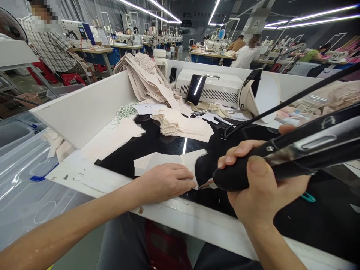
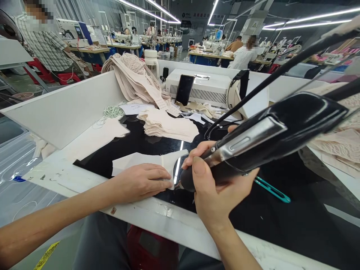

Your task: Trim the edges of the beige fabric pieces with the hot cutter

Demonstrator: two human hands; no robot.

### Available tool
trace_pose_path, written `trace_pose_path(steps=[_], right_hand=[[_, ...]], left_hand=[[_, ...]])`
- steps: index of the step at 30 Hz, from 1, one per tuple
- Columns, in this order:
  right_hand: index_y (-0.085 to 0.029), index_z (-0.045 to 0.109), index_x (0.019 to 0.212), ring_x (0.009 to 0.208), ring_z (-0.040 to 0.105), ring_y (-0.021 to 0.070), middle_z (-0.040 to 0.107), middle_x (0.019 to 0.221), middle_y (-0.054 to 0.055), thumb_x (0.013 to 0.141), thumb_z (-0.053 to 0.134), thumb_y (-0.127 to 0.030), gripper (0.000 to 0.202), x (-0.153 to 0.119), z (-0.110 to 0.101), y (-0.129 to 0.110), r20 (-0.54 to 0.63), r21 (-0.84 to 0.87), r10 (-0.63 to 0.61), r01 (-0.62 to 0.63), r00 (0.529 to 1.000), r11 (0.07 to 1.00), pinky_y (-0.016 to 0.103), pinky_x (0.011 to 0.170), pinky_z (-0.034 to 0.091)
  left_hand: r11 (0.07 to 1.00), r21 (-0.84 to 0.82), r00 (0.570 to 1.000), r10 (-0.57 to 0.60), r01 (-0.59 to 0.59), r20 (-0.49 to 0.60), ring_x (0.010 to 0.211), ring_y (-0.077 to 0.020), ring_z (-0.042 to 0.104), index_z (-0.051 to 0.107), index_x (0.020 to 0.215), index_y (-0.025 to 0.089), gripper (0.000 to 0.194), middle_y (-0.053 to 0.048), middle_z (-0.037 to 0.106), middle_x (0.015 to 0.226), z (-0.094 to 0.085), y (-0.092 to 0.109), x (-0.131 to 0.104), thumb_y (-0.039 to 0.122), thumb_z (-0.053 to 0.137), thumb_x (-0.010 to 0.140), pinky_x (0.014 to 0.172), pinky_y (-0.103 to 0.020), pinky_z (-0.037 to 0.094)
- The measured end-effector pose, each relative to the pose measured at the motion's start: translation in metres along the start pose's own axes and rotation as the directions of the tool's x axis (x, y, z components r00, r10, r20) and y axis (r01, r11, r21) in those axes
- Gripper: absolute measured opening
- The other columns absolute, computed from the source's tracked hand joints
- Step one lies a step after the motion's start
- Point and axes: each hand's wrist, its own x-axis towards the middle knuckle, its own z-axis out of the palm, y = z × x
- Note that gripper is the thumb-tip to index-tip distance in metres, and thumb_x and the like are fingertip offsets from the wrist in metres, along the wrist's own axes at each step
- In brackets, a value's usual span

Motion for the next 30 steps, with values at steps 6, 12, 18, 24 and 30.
trace_pose_path(steps=[6,12,18,24,30], right_hand=[[-0.037,0.078,0.121,0.059,0.071,0.0156,0.079,0.088,-0.009,0.088,0.104,-0.035,0.042,0.0027,0.0041,0.0013,-0.017,0.081,-0.019,0.020,1.000,0.996,0.032,0.056,0.067],[-0.039,0.080,0.123,0.061,0.072,0.0137,0.081,0.091,-0.008,0.090,0.107,-0.038,0.043,-0.0003,0.0027,0.0038,0.000,0.078,-0.020,0.020,1.000,0.997,0.028,0.057,0.067],[-0.039,0.078,0.123,0.062,0.072,0.0146,0.079,0.092,-0.007,0.091,0.106,-0.039,0.042,-0.0011,-0.0002,0.0037,0.009,0.068,-0.026,0.025,1.000,0.997,0.030,0.057,0.067],[-0.039,0.077,0.126,0.061,0.072,0.0161,0.078,0.091,-0.008,0.091,0.105,-0.035,0.045,-0.0024,0.0006,0.0014,0.006,0.047,-0.008,0.008,1.000,0.999,0.032,0.056,0.067],[-0.038,0.074,0.121,0.060,0.071,0.0172,0.074,0.091,-0.008,0.090,0.097,-0.025,0.040,-0.0033,0.0028,-0.0019,-0.027,-0.028,0.016,-0.017,0.999,0.999,0.036,0.056,0.068]], left_hand=[[1.000,0.007,1.000,-0.002,0.002,0.002,0.116,-0.0238,0.090,0.086,0.125,0.017,0.024,-0.011,0.092,0.124,0.0004,0.0005,-0.0022,0.019,0.063,0.130,0.112,-0.036,0.072],[1.000,0.003,0.999,-0.019,0.019,0.034,0.118,-0.0229,0.090,0.087,0.127,0.018,0.022,-0.012,0.092,0.126,0.0010,0.0027,-0.0007,0.018,0.066,0.129,0.116,-0.035,0.072],[1.000,0.001,1.000,-0.009,0.009,0.000,0.117,-0.0228,0.090,0.087,0.126,0.017,0.025,-0.011,0.093,0.124,0.0007,0.0035,0.0006,0.019,0.063,0.131,0.114,-0.035,0.072],[1.000,-0.009,0.999,0.006,-0.007,-0.040,0.115,-0.0230,0.090,0.087,0.123,0.015,0.027,-0.011,0.092,0.122,-0.0008,0.0043,0.0020,0.018,0.061,0.131,0.113,-0.035,0.072],[1.000,-0.018,1.000,-0.006,0.006,0.002,0.118,-0.0221,0.090,0.087,0.126,0.017,0.025,-0.011,0.092,0.125,-0.0003,0.0029,0.0005,0.020,0.063,0.130,0.116,-0.034,0.071]])
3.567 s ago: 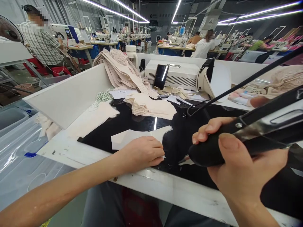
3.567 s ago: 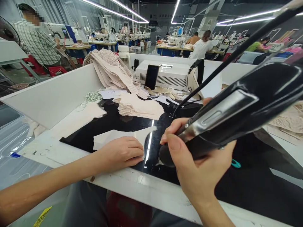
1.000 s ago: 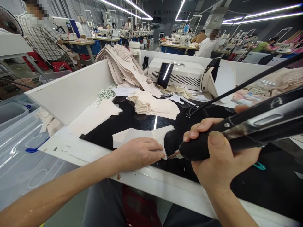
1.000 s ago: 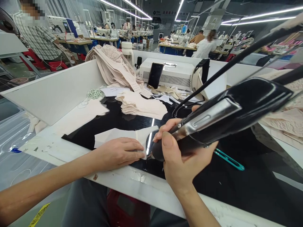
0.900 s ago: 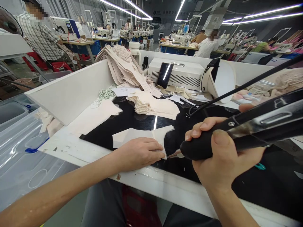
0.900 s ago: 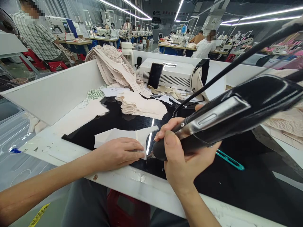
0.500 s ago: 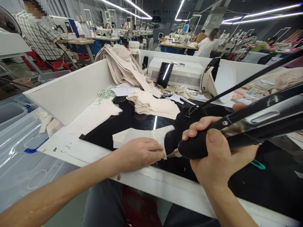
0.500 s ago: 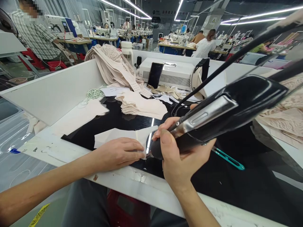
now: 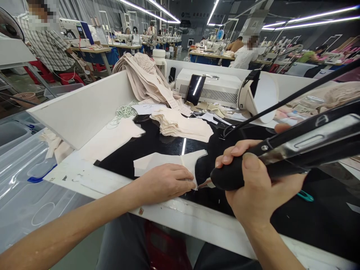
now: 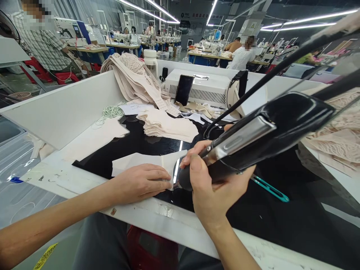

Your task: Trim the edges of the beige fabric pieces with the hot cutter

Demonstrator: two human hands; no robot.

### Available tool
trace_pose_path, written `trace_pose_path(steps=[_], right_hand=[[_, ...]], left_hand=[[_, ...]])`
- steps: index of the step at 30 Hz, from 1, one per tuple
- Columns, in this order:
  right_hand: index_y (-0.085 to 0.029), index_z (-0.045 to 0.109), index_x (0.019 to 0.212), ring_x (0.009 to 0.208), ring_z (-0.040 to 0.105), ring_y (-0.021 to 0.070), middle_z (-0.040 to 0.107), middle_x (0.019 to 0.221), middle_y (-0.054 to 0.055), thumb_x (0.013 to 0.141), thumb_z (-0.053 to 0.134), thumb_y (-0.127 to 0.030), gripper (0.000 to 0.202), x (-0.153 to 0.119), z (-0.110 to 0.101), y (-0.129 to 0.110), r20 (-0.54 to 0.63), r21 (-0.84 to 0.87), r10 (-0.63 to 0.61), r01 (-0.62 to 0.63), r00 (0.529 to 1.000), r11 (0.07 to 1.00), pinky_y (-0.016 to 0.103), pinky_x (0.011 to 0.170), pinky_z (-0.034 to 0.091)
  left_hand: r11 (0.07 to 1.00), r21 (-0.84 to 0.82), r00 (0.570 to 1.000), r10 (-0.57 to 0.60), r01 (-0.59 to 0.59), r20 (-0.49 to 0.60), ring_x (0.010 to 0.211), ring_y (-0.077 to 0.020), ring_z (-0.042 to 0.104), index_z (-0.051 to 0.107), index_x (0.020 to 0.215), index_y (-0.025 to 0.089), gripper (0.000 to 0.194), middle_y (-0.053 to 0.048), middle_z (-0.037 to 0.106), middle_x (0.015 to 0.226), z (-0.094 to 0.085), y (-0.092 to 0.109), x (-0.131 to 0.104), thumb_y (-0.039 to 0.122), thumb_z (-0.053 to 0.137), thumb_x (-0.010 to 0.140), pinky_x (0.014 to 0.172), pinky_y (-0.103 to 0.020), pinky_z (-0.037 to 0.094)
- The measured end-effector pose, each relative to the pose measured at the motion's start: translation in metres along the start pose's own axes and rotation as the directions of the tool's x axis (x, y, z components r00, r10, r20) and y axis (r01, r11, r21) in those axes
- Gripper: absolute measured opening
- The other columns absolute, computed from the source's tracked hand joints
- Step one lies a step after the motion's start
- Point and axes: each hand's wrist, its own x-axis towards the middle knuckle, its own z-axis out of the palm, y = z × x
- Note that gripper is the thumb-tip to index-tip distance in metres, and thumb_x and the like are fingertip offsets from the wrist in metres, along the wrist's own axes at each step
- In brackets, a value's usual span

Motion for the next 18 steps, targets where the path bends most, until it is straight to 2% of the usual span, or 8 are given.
trace_pose_path(steps=[7,13,15,18], right_hand=[[-0.038,0.075,0.121,0.058,0.072,0.0157,0.079,0.087,-0.011,0.083,0.095,-0.018,0.047,0.0023,0.0036,-0.0016,0.009,0.091,0.012,-0.013,1.000,0.996,0.029,0.052,0.061],[-0.037,0.073,0.123,0.058,0.072,0.0152,0.080,0.089,-0.011,0.084,0.090,-0.014,0.048,-0.0009,0.0043,-0.0035,-0.002,0.055,0.038,-0.038,0.999,0.998,0.031,0.056,0.067],[-0.035,0.073,0.122,0.059,0.073,0.0150,0.079,0.089,-0.010,0.087,0.092,-0.015,0.045,-0.0028,0.0027,-0.0031,0.003,0.043,0.039,-0.039,0.999,0.998,0.032,0.058,0.067],[-0.034,0.074,0.122,0.061,0.074,0.0151,0.079,0.090,-0.009,0.092,0.099,-0.027,0.039,-0.0063,0.0001,-0.0027,0.045,0.036,0.021,-0.022,0.999,0.999,0.032,0.058,0.067]], left_hand=[[1.000,-0.004,0.999,0.018,-0.018,-0.039,0.114,-0.0231,0.090,0.087,0.123,0.015,0.025,-0.012,0.092,0.122,0.0010,-0.0008,-0.0002,0.018,0.063,0.130,0.113,-0.035,0.072],[0.999,-0.035,1.000,-0.009,0.009,-0.013,0.121,-0.0244,0.090,0.086,0.131,0.017,0.022,-0.013,0.092,0.127,0.0024,-0.0019,-0.0027,0.019,0.065,0.129,0.115,-0.036,0.072],[0.998,-0.059,0.999,-0.030,0.028,-0.033,0.125,-0.0256,0.090,0.086,0.135,0.016,0.023,-0.014,0.092,0.132,0.0027,-0.0029,-0.0044,0.021,0.065,0.130,0.116,-0.037,0.073],[0.995,-0.083,0.998,-0.058,0.054,-0.040,0.127,-0.0270,0.090,0.087,0.137,0.015,0.022,-0.015,0.092,0.136,0.0018,-0.0043,-0.0075,0.023,0.069,0.129,0.119,-0.039,0.073]])
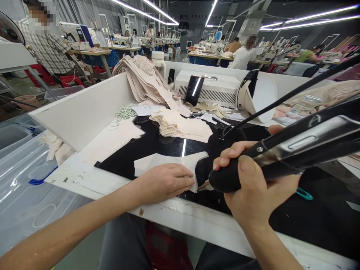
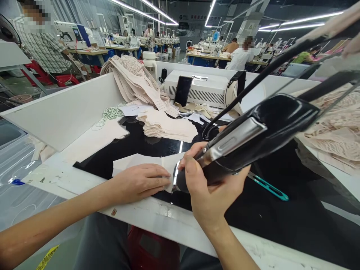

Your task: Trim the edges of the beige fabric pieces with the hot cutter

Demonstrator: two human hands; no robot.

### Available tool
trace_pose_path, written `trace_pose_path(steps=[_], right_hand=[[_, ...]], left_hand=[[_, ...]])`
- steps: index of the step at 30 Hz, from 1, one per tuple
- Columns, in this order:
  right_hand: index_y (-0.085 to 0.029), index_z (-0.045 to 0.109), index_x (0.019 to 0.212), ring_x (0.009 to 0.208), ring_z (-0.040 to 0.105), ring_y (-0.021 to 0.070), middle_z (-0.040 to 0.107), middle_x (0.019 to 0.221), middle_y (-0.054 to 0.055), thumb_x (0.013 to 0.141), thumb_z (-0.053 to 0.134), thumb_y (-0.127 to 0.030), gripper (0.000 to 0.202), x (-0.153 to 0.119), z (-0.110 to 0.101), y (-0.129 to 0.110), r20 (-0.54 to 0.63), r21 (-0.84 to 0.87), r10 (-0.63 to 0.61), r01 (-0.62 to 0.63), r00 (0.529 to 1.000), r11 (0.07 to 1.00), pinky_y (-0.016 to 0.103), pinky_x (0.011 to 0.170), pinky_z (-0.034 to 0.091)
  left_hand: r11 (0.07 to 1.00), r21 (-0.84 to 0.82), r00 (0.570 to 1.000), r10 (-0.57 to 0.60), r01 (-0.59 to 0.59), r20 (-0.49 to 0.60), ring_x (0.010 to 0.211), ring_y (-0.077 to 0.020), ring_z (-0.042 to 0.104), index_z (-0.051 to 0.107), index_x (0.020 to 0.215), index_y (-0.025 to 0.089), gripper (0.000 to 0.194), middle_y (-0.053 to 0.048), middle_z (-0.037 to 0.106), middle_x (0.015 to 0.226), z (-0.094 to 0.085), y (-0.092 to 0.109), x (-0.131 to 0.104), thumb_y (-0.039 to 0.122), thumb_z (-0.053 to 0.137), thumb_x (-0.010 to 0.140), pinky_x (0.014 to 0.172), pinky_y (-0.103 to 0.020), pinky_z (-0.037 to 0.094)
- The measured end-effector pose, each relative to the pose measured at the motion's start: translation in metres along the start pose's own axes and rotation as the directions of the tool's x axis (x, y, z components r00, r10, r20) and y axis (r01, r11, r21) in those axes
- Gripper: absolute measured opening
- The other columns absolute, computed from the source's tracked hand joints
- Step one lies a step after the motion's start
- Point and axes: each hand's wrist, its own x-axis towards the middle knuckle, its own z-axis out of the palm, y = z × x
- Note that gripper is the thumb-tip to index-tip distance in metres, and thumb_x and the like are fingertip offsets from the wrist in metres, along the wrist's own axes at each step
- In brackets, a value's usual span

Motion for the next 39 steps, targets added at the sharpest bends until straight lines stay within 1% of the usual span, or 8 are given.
trace_pose_path(steps=[6,10,14,17,20,26,33,39], right_hand=[[-0.033,0.075,0.115,0.059,0.071,0.0176,0.080,0.088,-0.005,0.091,0.110,-0.045,0.044,0.003,-0.004,-0.003,0.038,0.051,-0.013,0.011,0.999,0.999,0.033,0.050,0.064],[-0.033,0.072,0.106,0.059,0.070,0.0181,0.078,0.085,-0.005,0.082,0.116,-0.052,0.054,0.025,-0.013,-0.002,-0.042,-0.002,-0.053,0.053,0.998,0.999,0.033,0.049,0.063],[-0.033,0.070,0.109,0.059,0.070,0.0173,0.078,0.086,-0.006,0.083,0.116,-0.052,0.056,0.046,-0.020,0.008,-0.104,-0.026,-0.053,0.051,0.993,0.998,0.034,0.052,0.063],[-0.033,0.066,0.109,0.057,0.068,0.0166,0.076,0.085,-0.006,0.084,0.115,-0.054,0.058,0.053,-0.019,0.018,-0.104,0.022,-0.073,0.075,0.992,0.997,0.032,0.051,0.061],[-0.033,0.063,0.108,0.056,0.067,0.0153,0.073,0.084,-0.007,0.088,0.112,-0.056,0.058,0.054,-0.017,0.024,-0.081,0.034,-0.095,0.098,0.992,0.995,0.030,0.050,0.061],[-0.032,0.062,0.110,0.056,0.068,0.0132,0.076,0.085,-0.009,0.094,0.106,-0.058,0.054,0.049,-0.017,0.032,-0.049,-0.004,-0.081,0.081,0.995,0.997,0.028,0.051,0.064],[-0.033,0.066,0.111,0.060,0.068,0.0137,0.077,0.087,-0.009,0.094,0.105,-0.045,0.044,0.044,-0.015,0.038,-0.070,-0.008,-0.115,0.114,0.991,0.993,0.028,0.053,0.064],[-0.033,0.066,0.111,0.060,0.068,0.0135,0.077,0.087,-0.010,0.093,0.104,-0.042,0.043,0.045,-0.016,0.038,-0.077,-0.014,-0.115,0.114,0.990,0.993,0.027,0.053,0.064]], left_hand=[[1.000,-0.020,0.998,0.007,-0.006,0.068,0.126,-0.0257,0.090,0.088,0.136,0.017,0.021,-0.012,0.094,0.129,-0.011,0.004,-0.009,0.022,0.069,0.128,0.120,-0.038,0.072],[0.997,-0.076,0.991,0.038,-0.028,0.132,0.115,-0.0234,0.090,0.087,0.132,0.018,0.019,-0.009,0.094,0.121,-0.030,0.013,-0.015,0.025,0.070,0.129,0.114,-0.034,0.072],[0.998,-0.063,0.980,0.004,0.009,0.198,0.117,-0.0215,0.090,0.085,0.139,0.019,0.018,-0.009,0.094,0.126,-0.044,0.019,-0.009,0.025,0.071,0.129,0.114,-0.032,0.072],[0.999,0.034,0.989,0.003,-0.008,0.147,0.117,-0.0218,0.089,0.084,0.135,0.017,0.019,-0.009,0.093,0.126,-0.038,0.018,0.006,0.025,0.067,0.130,0.115,-0.035,0.073],[0.991,0.125,0.993,0.035,-0.049,0.109,0.115,-0.0232,0.088,0.082,0.134,0.016,0.020,-0.009,0.091,0.123,-0.021,0.012,0.024,0.024,0.064,0.131,0.111,-0.037,0.073],[0.970,0.219,0.986,0.073,-0.104,0.148,0.108,-0.0236,0.085,0.080,0.135,0.017,0.014,-0.007,0.086,0.119,0.007,-0.004,0.043,0.025,0.071,0.127,0.105,-0.039,0.072],[0.972,0.231,0.971,-0.005,-0.052,0.238,0.111,-0.0244,0.083,0.081,0.141,0.020,0.018,-0.008,0.082,0.125,0.006,-0.008,0.041,0.027,0.078,0.124,0.106,-0.041,0.071],[0.965,0.256,0.978,-0.006,-0.049,0.210,0.110,-0.0246,0.083,0.081,0.142,0.018,0.020,-0.008,0.083,0.124,0.006,-0.009,0.036,0.028,0.072,0.127,0.103,-0.041,0.072]])
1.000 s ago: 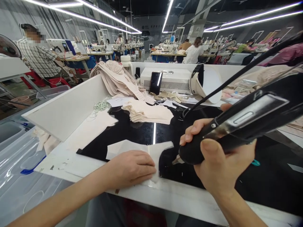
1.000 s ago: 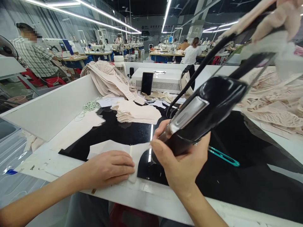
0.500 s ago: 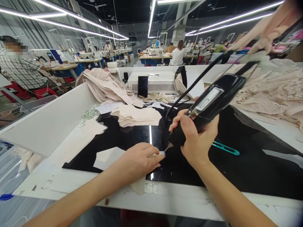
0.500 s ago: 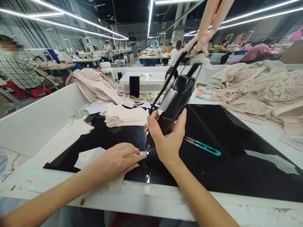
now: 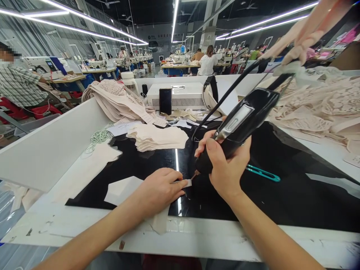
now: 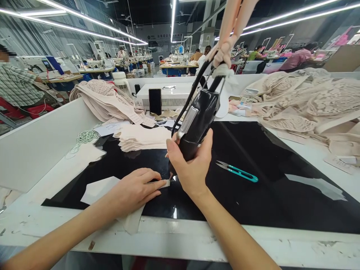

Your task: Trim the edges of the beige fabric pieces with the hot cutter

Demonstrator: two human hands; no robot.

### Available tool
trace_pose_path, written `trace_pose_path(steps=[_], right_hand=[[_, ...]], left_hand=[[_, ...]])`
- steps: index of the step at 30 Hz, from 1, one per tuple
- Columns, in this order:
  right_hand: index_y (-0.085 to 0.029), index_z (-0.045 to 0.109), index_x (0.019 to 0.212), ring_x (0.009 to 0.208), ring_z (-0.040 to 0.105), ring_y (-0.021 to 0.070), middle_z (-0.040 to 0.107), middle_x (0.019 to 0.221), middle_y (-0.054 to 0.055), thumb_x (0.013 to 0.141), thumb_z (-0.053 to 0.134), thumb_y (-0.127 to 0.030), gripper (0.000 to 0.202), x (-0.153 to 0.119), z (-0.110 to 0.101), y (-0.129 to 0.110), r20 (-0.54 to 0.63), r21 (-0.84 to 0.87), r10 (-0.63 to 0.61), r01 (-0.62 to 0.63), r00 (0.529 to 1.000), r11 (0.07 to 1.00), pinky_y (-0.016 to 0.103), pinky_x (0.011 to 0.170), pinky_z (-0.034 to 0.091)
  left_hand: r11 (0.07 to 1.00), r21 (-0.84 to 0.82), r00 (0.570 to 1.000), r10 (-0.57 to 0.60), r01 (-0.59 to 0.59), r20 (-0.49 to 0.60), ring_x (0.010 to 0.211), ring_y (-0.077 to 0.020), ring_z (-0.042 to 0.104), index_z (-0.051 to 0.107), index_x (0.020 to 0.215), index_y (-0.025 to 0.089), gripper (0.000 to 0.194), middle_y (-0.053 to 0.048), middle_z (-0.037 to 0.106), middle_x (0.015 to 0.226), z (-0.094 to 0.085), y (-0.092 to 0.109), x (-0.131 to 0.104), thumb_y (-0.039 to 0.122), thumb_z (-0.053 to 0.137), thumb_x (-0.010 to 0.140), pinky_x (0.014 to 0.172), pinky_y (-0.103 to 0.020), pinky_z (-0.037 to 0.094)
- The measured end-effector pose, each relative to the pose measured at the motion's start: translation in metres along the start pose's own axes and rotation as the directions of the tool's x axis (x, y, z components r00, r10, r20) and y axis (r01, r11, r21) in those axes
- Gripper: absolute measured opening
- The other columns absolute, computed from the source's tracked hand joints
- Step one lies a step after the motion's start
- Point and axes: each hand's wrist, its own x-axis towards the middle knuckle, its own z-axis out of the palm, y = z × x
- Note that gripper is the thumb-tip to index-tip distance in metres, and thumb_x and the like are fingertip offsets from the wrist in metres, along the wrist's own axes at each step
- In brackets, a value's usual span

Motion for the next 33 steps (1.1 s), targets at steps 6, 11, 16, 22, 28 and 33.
trace_pose_path(steps=[6,11,16,22,28,33], right_hand=[[-0.033,0.066,0.110,0.060,0.067,0.0145,0.077,0.087,-0.009,0.093,0.103,-0.038,0.041,0.0009,0.0001,0.0007,0.014,0.009,-0.017,0.017,1.000,1.000,0.029,0.053,0.063],[-0.033,0.066,0.110,0.059,0.066,0.0144,0.076,0.087,-0.009,0.094,0.103,-0.044,0.042,0.0009,0.0007,0.0022,0.006,-0.013,-0.001,0.001,1.000,1.000,0.029,0.052,0.064],[-0.033,0.064,0.108,0.058,0.067,0.0138,0.076,0.086,-0.009,0.094,0.105,-0.056,0.049,0.0041,0.0002,-0.0013,0.003,-0.019,-0.004,0.004,1.000,1.000,0.029,0.053,0.064],[-0.031,0.064,0.111,0.059,0.069,0.0133,0.077,0.088,-0.008,0.094,0.107,-0.058,0.053,0.0057,0.0009,-0.0063,0.004,0.032,0.010,-0.010,1.000,0.999,0.028,0.053,0.064],[-0.033,0.065,0.109,0.060,0.067,0.0137,0.076,0.087,-0.009,0.095,0.104,-0.045,0.043,0.0003,0.0007,0.0015,0.010,0.007,-0.013,0.013,1.000,1.000,0.028,0.053,0.063],[-0.033,0.064,0.108,0.060,0.068,0.0130,0.077,0.088,-0.010,0.096,0.099,-0.032,0.037,0.0002,0.0000,0.0032,0.005,-0.010,-0.021,0.021,1.000,1.000,0.028,0.054,0.065]], left_hand=[[1.000,0.004,1.000,-0.003,0.002,0.031,0.108,-0.0238,0.082,0.081,0.140,0.018,0.020,-0.008,0.084,0.124,-0.0026,0.0008,0.0018,0.029,0.069,0.128,0.102,-0.040,0.072],[1.000,-0.025,0.999,-0.003,0.004,0.041,0.108,-0.0242,0.082,0.081,0.139,0.018,0.020,-0.009,0.084,0.124,-0.0026,-0.0016,0.0018,0.029,0.069,0.128,0.100,-0.040,0.072],[0.997,-0.079,1.000,-0.009,0.011,0.020,0.110,-0.0245,0.082,0.083,0.140,0.018,0.022,-0.010,0.084,0.127,0.0005,-0.0052,-0.0002,0.029,0.067,0.129,0.102,-0.040,0.072],[0.994,-0.106,1.000,-0.011,0.010,-0.011,0.112,-0.0251,0.081,0.084,0.142,0.016,0.026,-0.010,0.084,0.126,0.0015,-0.0055,-0.0006,0.030,0.065,0.131,0.103,-0.040,0.071],[0.991,-0.131,1.000,-0.027,0.027,0.005,0.113,-0.0253,0.079,0.084,0.144,0.017,0.028,-0.010,0.084,0.128,0.0015,-0.0054,-0.0010,0.031,0.063,0.131,0.104,-0.041,0.071],[0.988,-0.152,0.999,-0.033,0.030,-0.011,0.112,-0.0257,0.079,0.086,0.141,0.016,0.031,-0.010,0.085,0.127,0.0001,-0.0049,-0.0001,0.031,0.060,0.132,0.104,-0.040,0.070]])
